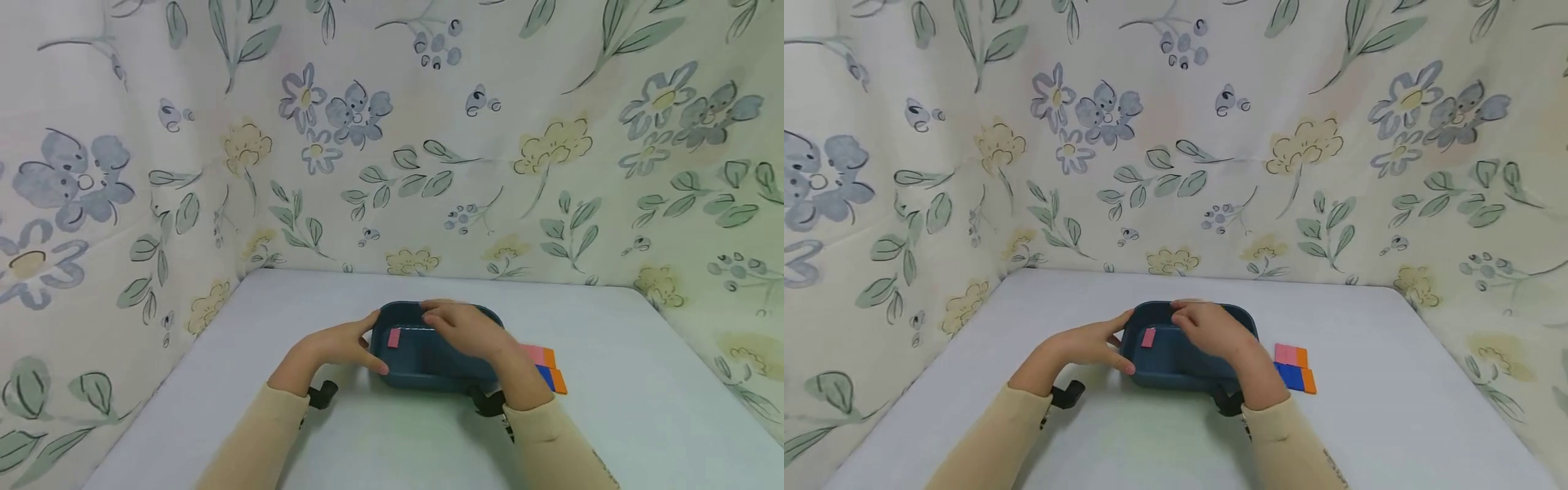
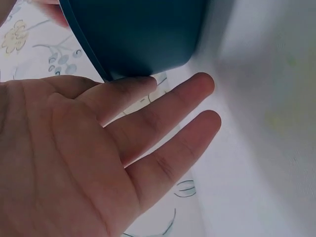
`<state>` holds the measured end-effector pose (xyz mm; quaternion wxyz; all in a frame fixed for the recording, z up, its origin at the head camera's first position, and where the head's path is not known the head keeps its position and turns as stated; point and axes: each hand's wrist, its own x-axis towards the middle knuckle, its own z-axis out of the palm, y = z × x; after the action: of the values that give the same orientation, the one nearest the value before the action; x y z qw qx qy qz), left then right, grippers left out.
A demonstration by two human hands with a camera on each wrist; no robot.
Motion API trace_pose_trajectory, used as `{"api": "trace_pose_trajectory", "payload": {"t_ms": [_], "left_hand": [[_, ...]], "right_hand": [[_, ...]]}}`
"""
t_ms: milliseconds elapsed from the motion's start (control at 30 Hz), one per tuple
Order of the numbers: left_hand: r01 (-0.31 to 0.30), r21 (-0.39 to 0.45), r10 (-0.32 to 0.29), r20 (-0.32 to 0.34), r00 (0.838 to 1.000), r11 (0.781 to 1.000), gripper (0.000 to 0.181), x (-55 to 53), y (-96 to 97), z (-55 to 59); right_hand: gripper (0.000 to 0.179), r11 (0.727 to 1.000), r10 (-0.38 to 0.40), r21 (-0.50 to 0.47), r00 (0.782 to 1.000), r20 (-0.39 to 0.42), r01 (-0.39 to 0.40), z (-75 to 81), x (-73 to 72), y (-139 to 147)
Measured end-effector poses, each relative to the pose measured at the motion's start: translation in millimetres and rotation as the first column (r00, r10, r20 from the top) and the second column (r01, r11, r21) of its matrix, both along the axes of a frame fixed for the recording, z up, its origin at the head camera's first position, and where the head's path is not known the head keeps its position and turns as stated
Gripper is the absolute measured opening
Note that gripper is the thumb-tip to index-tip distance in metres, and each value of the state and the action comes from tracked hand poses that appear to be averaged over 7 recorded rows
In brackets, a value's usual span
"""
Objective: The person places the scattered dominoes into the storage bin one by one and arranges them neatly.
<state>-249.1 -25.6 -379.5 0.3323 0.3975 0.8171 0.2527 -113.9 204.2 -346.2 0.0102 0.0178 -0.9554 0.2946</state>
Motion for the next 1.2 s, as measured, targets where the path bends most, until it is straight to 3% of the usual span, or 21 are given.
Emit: {"api": "trace_pose_trajectory", "payload": {"t_ms": [100,200,267,367,467,533,700,1067,1200], "left_hand": [[-0.023,0.0,0.023,-0.003,1.0,1.0,0.118,-3.2,-8.9,-4.4],[-0.05,-0.005,0.05,-0.003,0.999,0.999,0.117,-5.4,-21.5,-7.7],[-0.068,-0.012,0.068,-0.001,0.998,0.998,0.117,-6.1,-29.0,-8.4],[-0.091,-0.028,0.091,-0.008,0.996,0.995,0.117,-9.0,-38.6,-7.3],[-0.103,-0.035,0.103,-0.024,0.994,0.994,0.116,-12.5,-43.9,-4.6],[-0.103,-0.034,0.102,-0.033,0.994,0.994,0.116,-14.4,-44.7,-3.1],[-0.088,-0.023,0.087,-0.024,0.996,0.996,0.116,-14.5,-37.8,-2.1],[-0.027,0.006,0.027,-0.012,1.0,1.0,0.115,-6.8,-8.5,-2.2],[-0.023,0.002,0.023,0.001,1.0,1.0,0.116,-2.6,2.8,-2.4]], "right_hand": [[0.033,0.998,-0.059,-0.003,0.995,-0.084,0.059,16.4,12.8,29.4],[0.028,0.988,-0.151,0.002,0.985,-0.084,0.152,14.0,25.3,59.1],[0.024,0.976,-0.219,0.006,0.976,-0.023,0.219,3.7,33.1,75.5],[0.023,0.96,-0.279,0.046,0.951,0.133,0.275,-16.4,39.3,90.7],[0.026,0.954,-0.301,0.081,0.912,0.278,0.29,-33.9,38.1,98.0],[0.029,0.952,-0.307,0.092,0.895,0.323,0.293,-40.6,36.1,101.2],[0.03,0.935,-0.354,0.135,0.871,0.341,0.327,-44.4,38.8,109.4],[0.025,0.915,-0.403,0.153,0.863,0.303,0.373,-51.1,56.1,131.7],[0.033,0.901,-0.434,0.154,0.844,0.315,0.406,-52.4,65.5,138.2]]}}
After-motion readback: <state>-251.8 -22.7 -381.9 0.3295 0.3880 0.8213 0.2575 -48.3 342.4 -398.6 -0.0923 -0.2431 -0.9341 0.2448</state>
